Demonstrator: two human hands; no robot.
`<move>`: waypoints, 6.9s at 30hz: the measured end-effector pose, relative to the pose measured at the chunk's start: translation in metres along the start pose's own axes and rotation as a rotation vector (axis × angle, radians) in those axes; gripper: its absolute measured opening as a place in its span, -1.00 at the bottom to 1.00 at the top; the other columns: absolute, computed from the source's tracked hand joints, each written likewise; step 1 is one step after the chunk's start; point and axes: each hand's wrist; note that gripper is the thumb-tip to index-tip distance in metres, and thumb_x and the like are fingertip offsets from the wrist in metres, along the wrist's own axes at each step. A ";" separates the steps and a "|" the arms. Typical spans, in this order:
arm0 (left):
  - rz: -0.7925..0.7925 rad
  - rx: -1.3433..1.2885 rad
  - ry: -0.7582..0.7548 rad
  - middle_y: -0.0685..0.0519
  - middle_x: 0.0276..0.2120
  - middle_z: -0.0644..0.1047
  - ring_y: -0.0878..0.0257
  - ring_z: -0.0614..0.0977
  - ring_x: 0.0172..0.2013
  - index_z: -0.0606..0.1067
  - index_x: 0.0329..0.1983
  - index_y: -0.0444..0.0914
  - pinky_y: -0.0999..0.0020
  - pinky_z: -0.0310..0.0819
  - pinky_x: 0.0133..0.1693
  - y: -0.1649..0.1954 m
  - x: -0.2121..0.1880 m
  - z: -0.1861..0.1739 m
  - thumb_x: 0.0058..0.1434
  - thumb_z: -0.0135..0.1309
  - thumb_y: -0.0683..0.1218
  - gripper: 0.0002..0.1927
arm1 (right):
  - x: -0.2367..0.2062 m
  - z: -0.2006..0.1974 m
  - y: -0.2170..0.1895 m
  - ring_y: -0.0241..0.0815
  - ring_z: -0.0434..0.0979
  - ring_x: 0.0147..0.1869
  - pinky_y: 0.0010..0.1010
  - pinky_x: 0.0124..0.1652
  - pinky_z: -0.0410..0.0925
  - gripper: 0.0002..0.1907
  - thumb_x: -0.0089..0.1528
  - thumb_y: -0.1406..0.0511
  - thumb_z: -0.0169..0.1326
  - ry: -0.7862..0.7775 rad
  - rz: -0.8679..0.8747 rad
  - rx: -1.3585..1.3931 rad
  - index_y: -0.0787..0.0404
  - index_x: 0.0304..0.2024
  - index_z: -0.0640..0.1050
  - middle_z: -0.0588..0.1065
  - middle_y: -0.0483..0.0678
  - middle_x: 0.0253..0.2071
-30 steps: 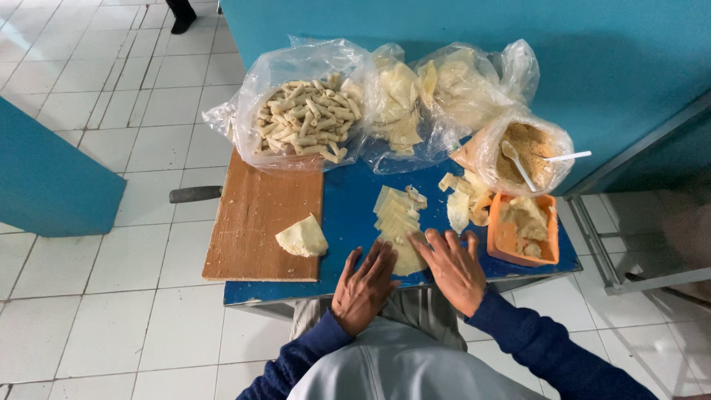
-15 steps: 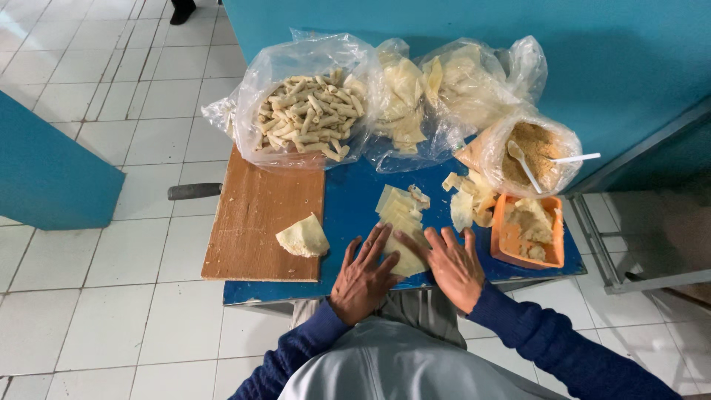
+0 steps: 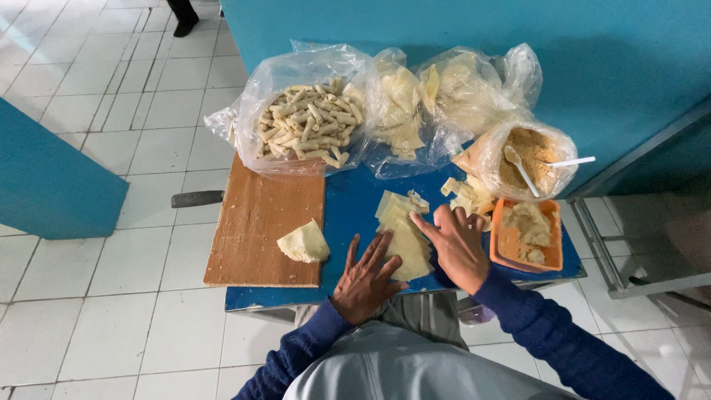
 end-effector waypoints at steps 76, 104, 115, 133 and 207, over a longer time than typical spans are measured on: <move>-0.099 0.070 0.106 -0.24 0.33 0.30 -0.07 0.30 0.37 0.37 0.03 -0.30 -0.41 -0.10 0.30 -0.015 0.031 0.015 0.26 0.13 0.12 -0.52 | 0.095 -0.028 -0.008 0.04 0.25 -0.04 -0.21 -0.09 0.17 -0.13 0.04 0.60 -0.07 0.128 -0.054 0.285 -0.24 0.32 0.49 0.24 -0.02 -0.18; -0.171 0.009 0.207 -0.19 0.15 0.39 -0.06 0.42 0.18 0.53 -0.06 -0.25 -0.21 0.07 0.24 -0.017 0.035 0.004 0.27 0.09 -0.10 -0.78 | 0.001 -0.042 0.128 0.14 0.59 -0.16 0.00 -0.23 0.39 -0.70 0.24 0.32 0.22 0.250 0.489 -0.124 0.13 0.02 0.49 0.53 0.07 -0.17; -0.153 0.122 0.176 -0.08 -0.15 0.44 -0.05 0.43 -0.04 0.52 -0.16 -0.27 0.07 0.28 -0.04 0.006 0.117 0.002 0.05 0.22 -0.05 -0.68 | -0.009 -0.054 0.132 0.09 0.55 -0.11 -0.07 -0.09 0.39 -0.77 0.24 0.33 0.16 0.326 0.377 -0.186 0.04 -0.05 0.65 0.56 0.02 -0.26; -0.121 -0.206 0.330 -0.08 -0.15 0.54 -0.08 0.56 -0.11 0.53 -0.09 -0.26 0.12 0.47 -0.06 0.015 0.070 -0.019 0.22 0.08 -0.22 -0.81 | -0.037 -0.066 0.134 -0.24 0.61 -0.32 -0.42 -0.28 0.39 -0.73 0.35 0.29 0.10 0.256 0.572 0.559 0.15 0.08 0.65 0.63 0.04 -0.32; 0.045 -0.265 0.184 -0.12 -0.13 0.48 -0.10 0.48 -0.03 0.45 -0.03 -0.38 0.11 0.42 0.01 0.018 -0.006 -0.006 0.15 0.22 -0.15 -0.64 | -0.059 -0.002 -0.037 0.05 0.55 0.06 -0.19 -0.02 0.41 -0.70 0.22 0.46 0.10 0.256 0.028 0.593 0.23 0.02 0.57 0.58 0.01 -0.04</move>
Point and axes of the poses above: each hand's wrist, its own x-axis towards the middle knuckle, its own z-axis out of the palm, y = z × x
